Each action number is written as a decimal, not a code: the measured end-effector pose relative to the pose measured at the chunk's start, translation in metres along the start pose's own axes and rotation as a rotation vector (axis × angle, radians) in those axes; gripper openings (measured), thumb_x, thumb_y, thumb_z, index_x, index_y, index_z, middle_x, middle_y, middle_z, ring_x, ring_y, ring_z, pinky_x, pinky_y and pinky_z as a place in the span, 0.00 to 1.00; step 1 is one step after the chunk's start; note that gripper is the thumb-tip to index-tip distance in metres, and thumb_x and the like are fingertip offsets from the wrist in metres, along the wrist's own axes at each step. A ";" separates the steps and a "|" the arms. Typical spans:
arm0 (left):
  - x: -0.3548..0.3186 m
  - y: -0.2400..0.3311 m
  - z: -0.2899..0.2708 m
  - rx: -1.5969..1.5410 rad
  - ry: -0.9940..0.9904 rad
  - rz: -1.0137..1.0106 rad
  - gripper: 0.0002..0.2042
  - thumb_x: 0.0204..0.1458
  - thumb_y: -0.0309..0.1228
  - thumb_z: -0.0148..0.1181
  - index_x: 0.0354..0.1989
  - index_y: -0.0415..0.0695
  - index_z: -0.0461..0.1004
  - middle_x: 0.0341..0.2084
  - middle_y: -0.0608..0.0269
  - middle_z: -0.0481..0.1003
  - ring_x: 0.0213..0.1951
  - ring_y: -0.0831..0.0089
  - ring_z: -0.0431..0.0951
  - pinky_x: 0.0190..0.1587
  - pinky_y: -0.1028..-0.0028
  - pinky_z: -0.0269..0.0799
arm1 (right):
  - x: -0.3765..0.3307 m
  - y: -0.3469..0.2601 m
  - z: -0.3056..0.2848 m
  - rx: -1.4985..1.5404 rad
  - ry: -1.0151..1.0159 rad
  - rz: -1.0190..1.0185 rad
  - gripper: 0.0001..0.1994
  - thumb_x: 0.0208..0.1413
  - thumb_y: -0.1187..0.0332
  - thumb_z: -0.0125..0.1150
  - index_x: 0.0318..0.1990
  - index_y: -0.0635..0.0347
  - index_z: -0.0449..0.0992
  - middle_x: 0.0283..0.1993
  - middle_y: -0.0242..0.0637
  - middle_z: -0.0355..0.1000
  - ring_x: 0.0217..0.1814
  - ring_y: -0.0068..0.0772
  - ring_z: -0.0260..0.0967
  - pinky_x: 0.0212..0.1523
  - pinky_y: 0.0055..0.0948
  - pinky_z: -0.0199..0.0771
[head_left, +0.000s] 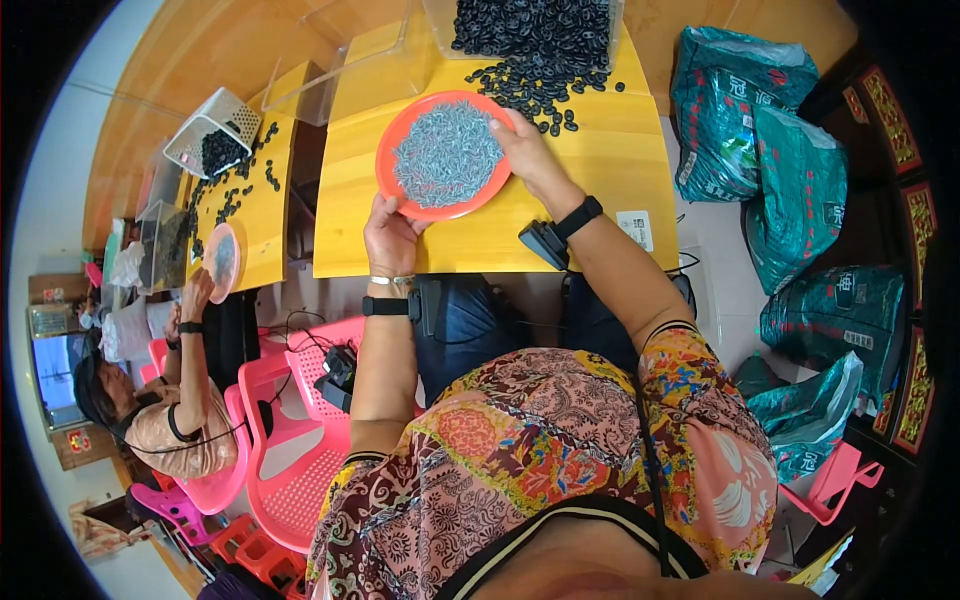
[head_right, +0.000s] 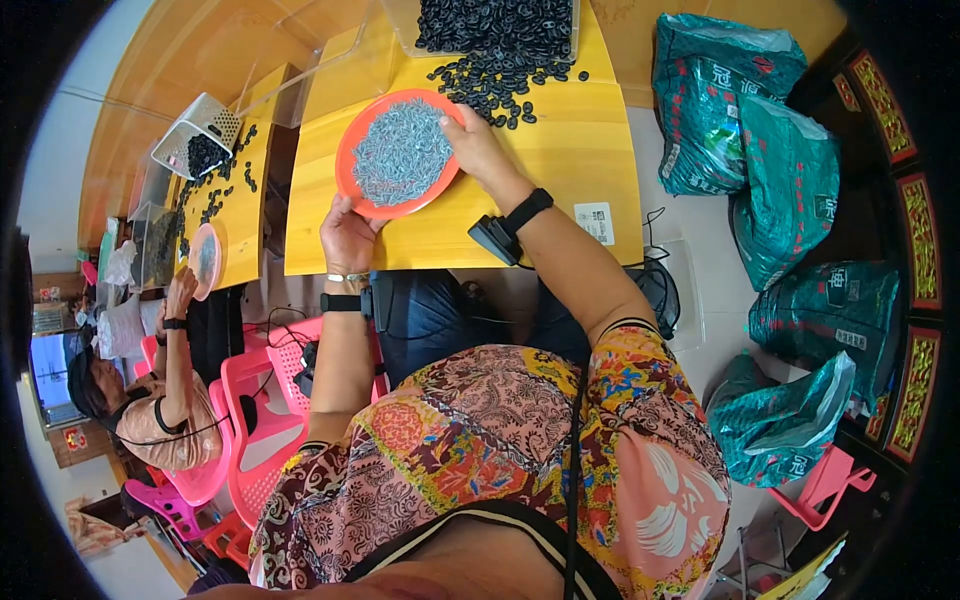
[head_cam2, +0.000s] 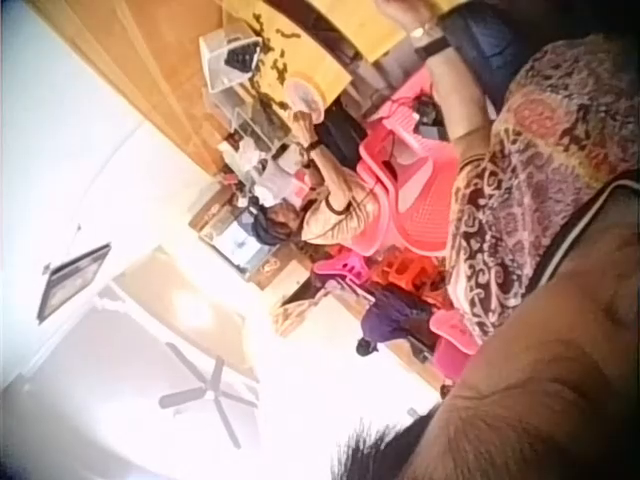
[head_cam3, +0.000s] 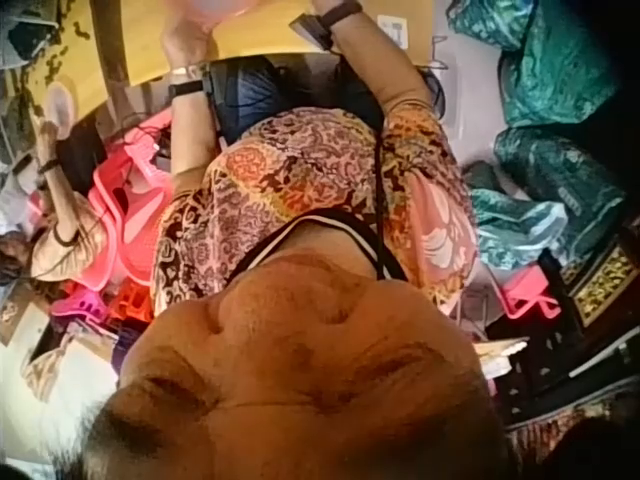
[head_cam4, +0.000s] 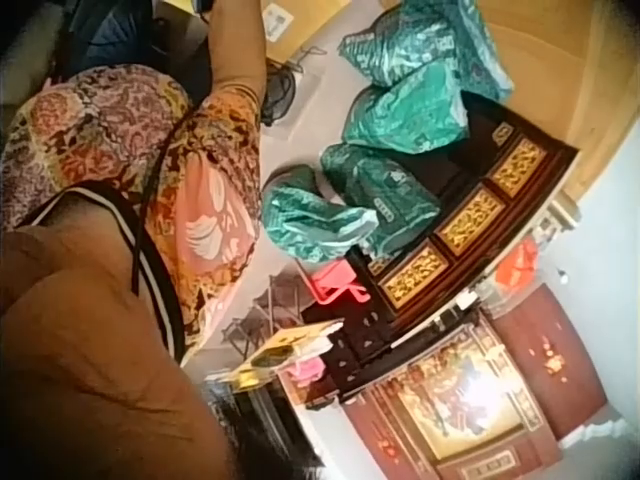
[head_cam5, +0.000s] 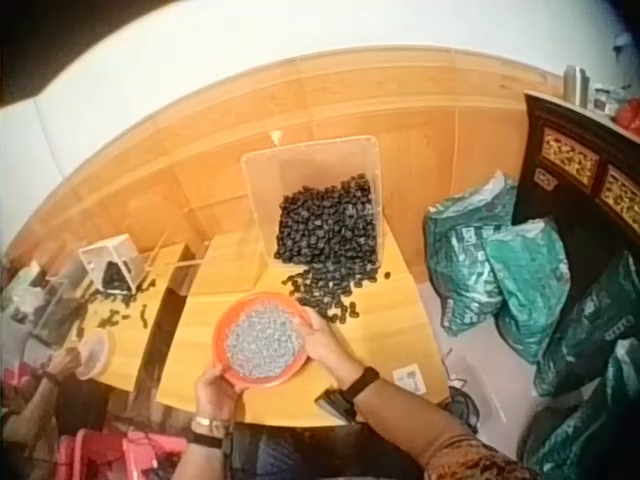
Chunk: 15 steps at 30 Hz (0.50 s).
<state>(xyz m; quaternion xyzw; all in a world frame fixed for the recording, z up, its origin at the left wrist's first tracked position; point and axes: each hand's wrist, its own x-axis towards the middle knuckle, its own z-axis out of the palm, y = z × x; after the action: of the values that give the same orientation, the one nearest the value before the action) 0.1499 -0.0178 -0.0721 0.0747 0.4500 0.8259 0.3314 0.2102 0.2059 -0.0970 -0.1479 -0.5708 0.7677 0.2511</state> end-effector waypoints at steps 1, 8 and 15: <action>0.000 0.000 -0.003 -0.002 0.003 0.006 0.20 0.53 0.34 0.48 0.55 0.42 0.61 0.50 0.55 0.69 0.48 0.58 0.73 0.49 0.58 0.73 | -0.001 -0.001 0.002 0.025 0.001 0.018 0.17 0.62 0.67 0.47 0.55 0.65 0.64 0.49 0.33 0.69 0.50 0.22 0.64 0.52 0.22 0.62; -0.003 -0.002 0.010 -0.003 -0.034 0.037 0.19 0.52 0.28 0.50 0.54 0.42 0.60 0.51 0.56 0.68 0.49 0.61 0.72 0.46 0.61 0.75 | 0.002 0.001 0.002 0.021 0.015 -0.002 0.16 0.62 0.68 0.46 0.54 0.67 0.63 0.50 0.35 0.68 0.50 0.23 0.64 0.52 0.24 0.63; -0.006 -0.002 0.005 -0.019 -0.118 -0.002 0.21 0.52 0.24 0.49 0.56 0.41 0.58 0.51 0.56 0.67 0.51 0.61 0.71 0.46 0.61 0.76 | -0.002 -0.011 0.002 -0.006 0.015 0.016 0.16 0.62 0.68 0.45 0.54 0.66 0.63 0.49 0.36 0.69 0.50 0.23 0.64 0.52 0.24 0.64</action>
<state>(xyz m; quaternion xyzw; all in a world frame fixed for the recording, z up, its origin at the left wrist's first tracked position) 0.1575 -0.0170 -0.0698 0.1197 0.4217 0.8240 0.3589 0.2135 0.2058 -0.0864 -0.1589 -0.5699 0.7668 0.2489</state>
